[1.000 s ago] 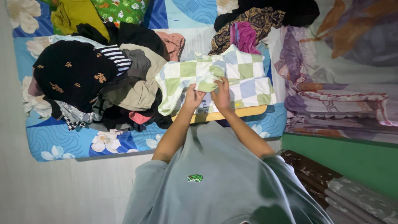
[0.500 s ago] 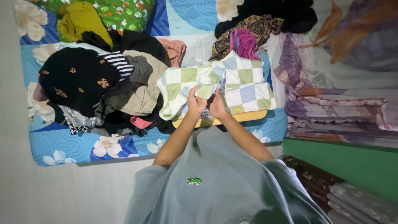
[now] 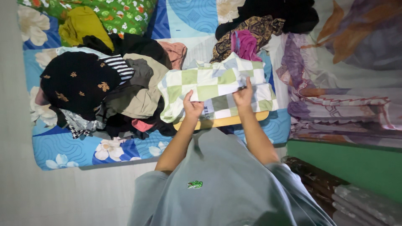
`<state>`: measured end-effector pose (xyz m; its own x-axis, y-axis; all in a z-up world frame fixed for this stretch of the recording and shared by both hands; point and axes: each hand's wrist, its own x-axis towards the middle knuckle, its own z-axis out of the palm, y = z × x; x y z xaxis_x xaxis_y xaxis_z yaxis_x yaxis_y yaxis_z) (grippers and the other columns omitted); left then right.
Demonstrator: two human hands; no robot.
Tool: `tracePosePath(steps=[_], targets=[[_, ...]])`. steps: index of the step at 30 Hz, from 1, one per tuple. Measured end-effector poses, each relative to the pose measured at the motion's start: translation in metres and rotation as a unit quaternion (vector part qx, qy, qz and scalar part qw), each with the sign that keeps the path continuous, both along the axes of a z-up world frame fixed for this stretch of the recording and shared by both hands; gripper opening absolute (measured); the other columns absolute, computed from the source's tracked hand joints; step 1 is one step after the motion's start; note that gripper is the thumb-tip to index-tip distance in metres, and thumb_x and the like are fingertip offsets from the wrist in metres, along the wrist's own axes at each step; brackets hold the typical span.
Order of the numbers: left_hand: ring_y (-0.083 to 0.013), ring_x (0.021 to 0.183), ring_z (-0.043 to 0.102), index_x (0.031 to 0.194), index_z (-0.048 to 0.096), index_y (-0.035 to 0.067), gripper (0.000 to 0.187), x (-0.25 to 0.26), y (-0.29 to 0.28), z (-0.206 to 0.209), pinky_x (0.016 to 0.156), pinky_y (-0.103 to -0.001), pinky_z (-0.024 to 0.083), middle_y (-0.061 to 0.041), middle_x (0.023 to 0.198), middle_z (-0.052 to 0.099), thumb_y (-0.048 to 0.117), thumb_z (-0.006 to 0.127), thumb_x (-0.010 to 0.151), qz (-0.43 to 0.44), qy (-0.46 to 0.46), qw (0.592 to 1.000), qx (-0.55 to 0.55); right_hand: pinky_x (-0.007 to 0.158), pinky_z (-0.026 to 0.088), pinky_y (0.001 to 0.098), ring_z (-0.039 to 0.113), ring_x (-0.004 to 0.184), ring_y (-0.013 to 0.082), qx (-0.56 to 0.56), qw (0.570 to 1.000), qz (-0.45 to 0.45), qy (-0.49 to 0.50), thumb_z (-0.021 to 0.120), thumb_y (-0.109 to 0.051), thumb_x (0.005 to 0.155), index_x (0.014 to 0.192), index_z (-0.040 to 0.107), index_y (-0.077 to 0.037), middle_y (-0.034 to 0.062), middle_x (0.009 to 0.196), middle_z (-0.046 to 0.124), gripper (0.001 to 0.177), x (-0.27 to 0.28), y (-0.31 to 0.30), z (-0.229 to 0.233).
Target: The person picks up a shirt from a pile on a bed, spreads it out on a small wooden tray, folds it into a square by hand, and places it into an open closet shelf.
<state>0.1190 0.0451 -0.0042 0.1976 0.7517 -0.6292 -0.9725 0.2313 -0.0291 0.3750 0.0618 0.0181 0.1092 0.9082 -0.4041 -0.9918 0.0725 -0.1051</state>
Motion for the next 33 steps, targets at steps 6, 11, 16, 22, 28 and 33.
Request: tracePosePath(steps=[6,11,16,22,28,33], targets=[[-0.0301,0.113,0.069,0.121,0.064,0.005,0.032,-0.016,-0.006,-0.005,0.101,-0.045,0.056,-0.011,0.121,0.071,0.015,0.071,0.091,0.032,0.001,0.999,0.005,0.115,0.051,0.0458,0.065,0.125,0.0298,-0.06,0.997,0.001,-0.039,0.074,-0.004,0.095,0.134,0.059,0.001,0.0142,0.131,0.068,0.042,0.046,0.001,0.012],[-0.0303,0.109,0.069,0.12,0.065,0.006,0.034,-0.021,-0.01,-0.007,0.098,-0.046,0.057,-0.011,0.118,0.072,0.024,0.07,0.091,0.049,0.022,0.994,-0.093,0.108,0.053,0.0483,0.066,0.118,0.0292,-0.162,0.982,-0.017,-0.096,0.078,-0.013,0.089,0.128,0.063,-0.003,0.0112,0.122,0.071,0.042,0.077,-0.014,0.014],[-0.0268,0.116,0.067,0.124,0.065,0.011,0.038,-0.03,-0.019,-0.004,0.1,-0.044,0.054,-0.006,0.123,0.071,0.033,0.067,0.093,0.032,0.091,0.992,-0.085,0.09,0.049,0.0421,0.068,0.11,0.0247,-0.216,0.961,0.058,-0.162,0.078,-0.026,0.093,0.128,0.066,-0.009,0.0067,0.12,0.072,0.04,0.1,-0.038,0.008],[-0.0337,0.118,0.063,0.126,0.062,0.005,0.047,-0.052,-0.032,-0.002,0.104,-0.05,0.049,-0.013,0.128,0.067,0.034,0.068,0.09,0.043,0.056,0.995,-0.069,0.076,0.056,0.0385,0.069,0.1,0.0231,-0.26,0.953,0.047,-0.149,0.074,-0.02,0.091,0.117,0.066,-0.01,0.0059,0.111,0.073,0.029,0.102,-0.048,0.019],[-0.0299,0.119,0.064,0.128,0.063,0.014,0.044,-0.061,-0.038,0.0,0.106,-0.05,0.048,-0.007,0.128,0.068,0.035,0.069,0.09,0.024,0.099,0.993,-0.058,0.04,0.037,0.0238,0.06,0.068,0.0119,-0.295,0.934,0.103,-0.176,0.08,-0.023,0.092,0.106,0.07,-0.015,-0.0004,0.09,0.07,0.02,0.112,-0.049,0.041],[-0.0309,0.123,0.063,0.13,0.061,0.009,0.039,-0.064,-0.036,-0.003,0.11,-0.05,0.048,-0.01,0.131,0.067,0.034,0.062,0.1,0.015,0.123,0.992,-0.04,0.05,0.049,0.0224,0.069,0.082,0.0138,-0.311,0.92,0.075,-0.226,0.076,-0.015,0.095,0.114,0.068,-0.011,0.0007,0.098,0.072,0.021,0.119,-0.046,0.018]])
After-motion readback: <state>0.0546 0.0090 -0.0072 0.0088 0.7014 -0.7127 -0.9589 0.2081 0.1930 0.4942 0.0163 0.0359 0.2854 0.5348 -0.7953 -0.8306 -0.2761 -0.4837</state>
